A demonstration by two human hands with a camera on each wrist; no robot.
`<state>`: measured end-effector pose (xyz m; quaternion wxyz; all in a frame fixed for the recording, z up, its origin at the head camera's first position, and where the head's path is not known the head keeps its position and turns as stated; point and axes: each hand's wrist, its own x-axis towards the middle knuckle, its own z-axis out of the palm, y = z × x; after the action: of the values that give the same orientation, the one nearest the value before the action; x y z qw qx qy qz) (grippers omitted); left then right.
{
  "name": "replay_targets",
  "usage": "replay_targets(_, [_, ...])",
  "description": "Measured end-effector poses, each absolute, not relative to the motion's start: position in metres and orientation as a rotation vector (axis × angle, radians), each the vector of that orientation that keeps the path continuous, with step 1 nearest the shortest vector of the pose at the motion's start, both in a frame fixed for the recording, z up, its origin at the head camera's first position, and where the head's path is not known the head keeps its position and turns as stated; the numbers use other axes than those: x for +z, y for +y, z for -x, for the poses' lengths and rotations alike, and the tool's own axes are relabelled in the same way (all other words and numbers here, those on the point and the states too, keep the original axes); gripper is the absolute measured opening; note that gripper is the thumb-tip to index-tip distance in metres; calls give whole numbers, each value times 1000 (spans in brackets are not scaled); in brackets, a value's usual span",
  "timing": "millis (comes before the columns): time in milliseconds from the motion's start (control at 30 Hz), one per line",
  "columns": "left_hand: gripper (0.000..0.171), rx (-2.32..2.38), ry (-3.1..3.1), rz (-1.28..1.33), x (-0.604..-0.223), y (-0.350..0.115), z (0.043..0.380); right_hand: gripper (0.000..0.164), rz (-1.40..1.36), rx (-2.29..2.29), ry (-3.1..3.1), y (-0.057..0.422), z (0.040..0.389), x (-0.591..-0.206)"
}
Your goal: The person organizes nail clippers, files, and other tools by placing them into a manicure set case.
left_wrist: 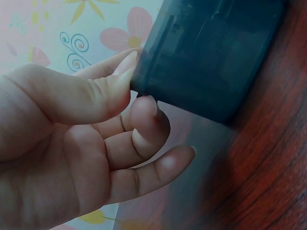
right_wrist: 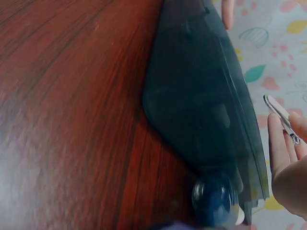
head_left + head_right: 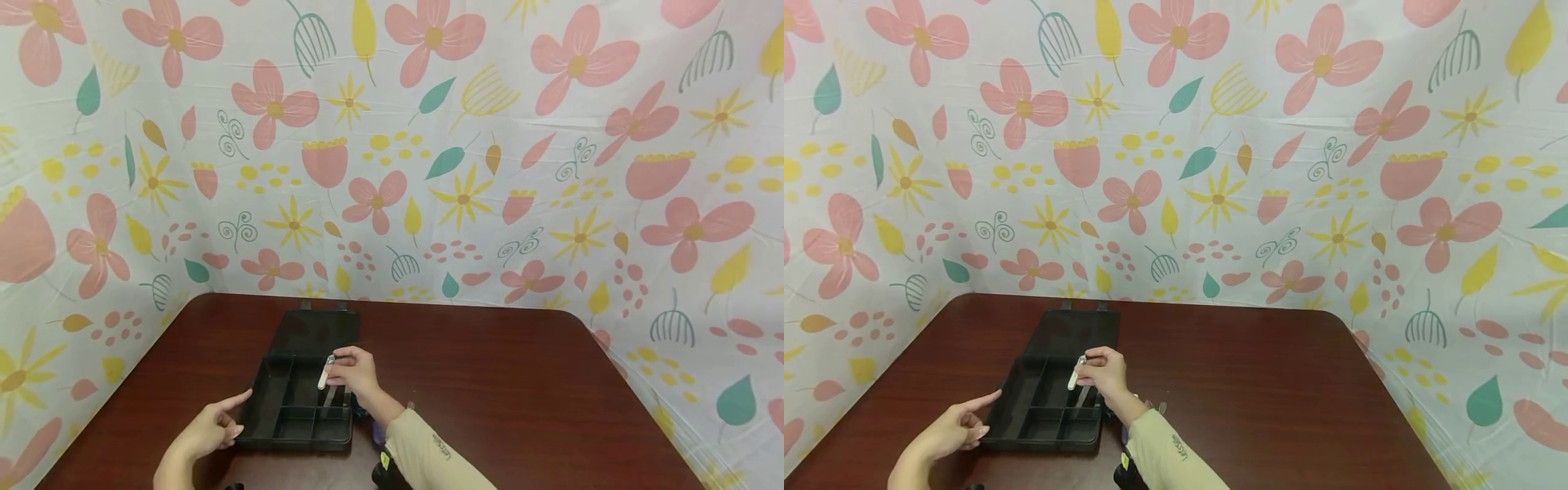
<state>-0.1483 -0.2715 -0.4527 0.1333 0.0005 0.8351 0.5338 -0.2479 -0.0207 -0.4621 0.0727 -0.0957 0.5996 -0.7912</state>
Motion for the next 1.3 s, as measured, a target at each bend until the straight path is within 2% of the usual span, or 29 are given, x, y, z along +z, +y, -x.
replay_targets(333, [60, 1547, 2429, -18, -452, -271, 149, 24, 331, -2147, 2138, -29, 226, -431])
replay_targets(667, [60, 1540, 2437, 43, -450, -270, 148, 18, 504, -1990, 2334, -36, 244, -464])
replay_targets(1033, [59, 1533, 2450, 79, -449, -268, 148, 14, 798, -1768, 2603, -38, 245, -470])
replay_targets(1133, [58, 1535, 2445, 55, -450, -269, 147, 16, 839, -1706, 2677, -38, 244, -471])
replay_targets(1300, [59, 1531, 2437, 38, -450, -270, 147, 29, 848, -1615, 2727, -38, 244, -473])
